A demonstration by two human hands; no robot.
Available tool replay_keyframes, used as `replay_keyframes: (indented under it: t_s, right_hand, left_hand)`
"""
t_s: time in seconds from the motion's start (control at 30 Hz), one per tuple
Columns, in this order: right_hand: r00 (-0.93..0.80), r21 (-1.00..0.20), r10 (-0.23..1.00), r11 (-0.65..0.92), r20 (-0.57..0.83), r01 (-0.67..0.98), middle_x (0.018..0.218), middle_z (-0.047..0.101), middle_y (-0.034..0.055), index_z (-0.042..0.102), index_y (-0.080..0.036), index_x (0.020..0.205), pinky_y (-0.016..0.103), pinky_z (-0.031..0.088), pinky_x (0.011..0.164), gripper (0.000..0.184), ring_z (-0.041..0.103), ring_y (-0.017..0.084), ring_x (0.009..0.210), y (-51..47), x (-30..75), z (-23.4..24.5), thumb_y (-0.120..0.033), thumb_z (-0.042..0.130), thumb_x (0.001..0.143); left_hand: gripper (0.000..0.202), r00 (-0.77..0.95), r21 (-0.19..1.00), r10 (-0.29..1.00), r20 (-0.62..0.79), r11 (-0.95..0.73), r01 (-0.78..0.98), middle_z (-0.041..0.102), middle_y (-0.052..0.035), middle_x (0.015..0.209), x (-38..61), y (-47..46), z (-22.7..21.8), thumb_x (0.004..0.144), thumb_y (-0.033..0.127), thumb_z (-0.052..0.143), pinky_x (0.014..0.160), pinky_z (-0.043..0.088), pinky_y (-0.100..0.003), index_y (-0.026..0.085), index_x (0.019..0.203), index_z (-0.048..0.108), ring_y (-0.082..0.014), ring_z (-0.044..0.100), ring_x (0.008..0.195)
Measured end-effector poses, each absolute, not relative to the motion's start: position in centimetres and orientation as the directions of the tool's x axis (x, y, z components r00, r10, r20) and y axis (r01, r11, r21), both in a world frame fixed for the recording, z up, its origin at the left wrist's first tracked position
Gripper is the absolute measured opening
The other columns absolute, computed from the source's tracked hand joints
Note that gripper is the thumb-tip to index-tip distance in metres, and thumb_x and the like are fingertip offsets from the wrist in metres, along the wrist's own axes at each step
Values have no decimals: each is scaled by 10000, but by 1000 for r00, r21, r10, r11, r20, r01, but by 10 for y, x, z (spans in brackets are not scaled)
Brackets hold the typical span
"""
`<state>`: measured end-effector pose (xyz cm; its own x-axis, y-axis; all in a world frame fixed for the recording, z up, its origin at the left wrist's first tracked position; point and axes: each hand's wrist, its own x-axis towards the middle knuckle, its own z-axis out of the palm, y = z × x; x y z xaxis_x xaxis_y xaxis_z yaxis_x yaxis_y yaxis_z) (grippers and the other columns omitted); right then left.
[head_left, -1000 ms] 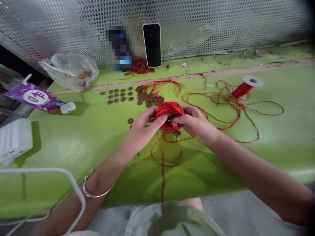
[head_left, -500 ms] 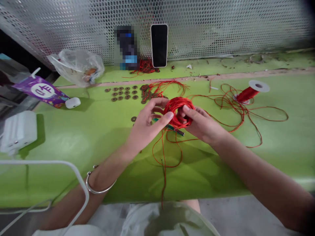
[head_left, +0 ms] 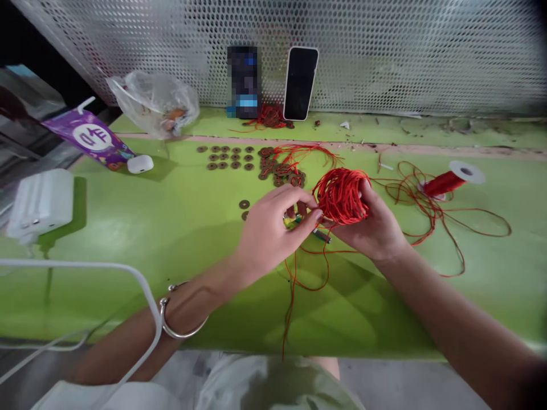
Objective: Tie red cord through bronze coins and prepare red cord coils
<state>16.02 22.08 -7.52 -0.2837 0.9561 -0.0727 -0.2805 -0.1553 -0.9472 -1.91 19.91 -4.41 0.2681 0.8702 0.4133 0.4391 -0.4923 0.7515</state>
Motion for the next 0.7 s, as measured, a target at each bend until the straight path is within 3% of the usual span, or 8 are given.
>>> replay_keyframes:
  t_s: [0.23,0.43,0.53,0.7]
  right_hand:
    - [-326,-979,945,-74,-9,-188,829,630,27,572,-302,913,416,509,750,364,616,224,807,222,161,-79,-624,410,865]
    - [-335,-957,941,-130,-37,-260,719,576,7,541,-283,786,377,484,673,331,576,204,690,221,161,-81,-606,485,835]
    - [-343,-941,939,-152,-41,-303,635,521,-7,523,-264,709,342,457,619,336,528,182,608,219,159,-81,-582,546,817]
    - [-379,-912,925,-179,-28,-369,568,482,-25,541,-223,625,260,383,506,338,445,122,506,212,155,-77,-499,666,775]
  left_hand:
    - [76,177,953,948,266,-286,99,622,-9,800,-21,202,-40,854,261,606,678,482,-253,199,827,574,-137,593,737]
    - [95,211,974,965,156,-114,-197,575,29,662,-22,208,-43,873,255,570,626,466,-236,200,797,560,-106,559,640]
    - [108,215,980,966,142,-106,-167,570,37,638,-23,210,-43,869,279,586,607,453,-239,205,791,579,-104,542,612]
    - [112,185,985,969,161,-169,29,575,27,654,-25,209,-39,859,305,611,574,443,-236,203,814,602,-113,552,617]
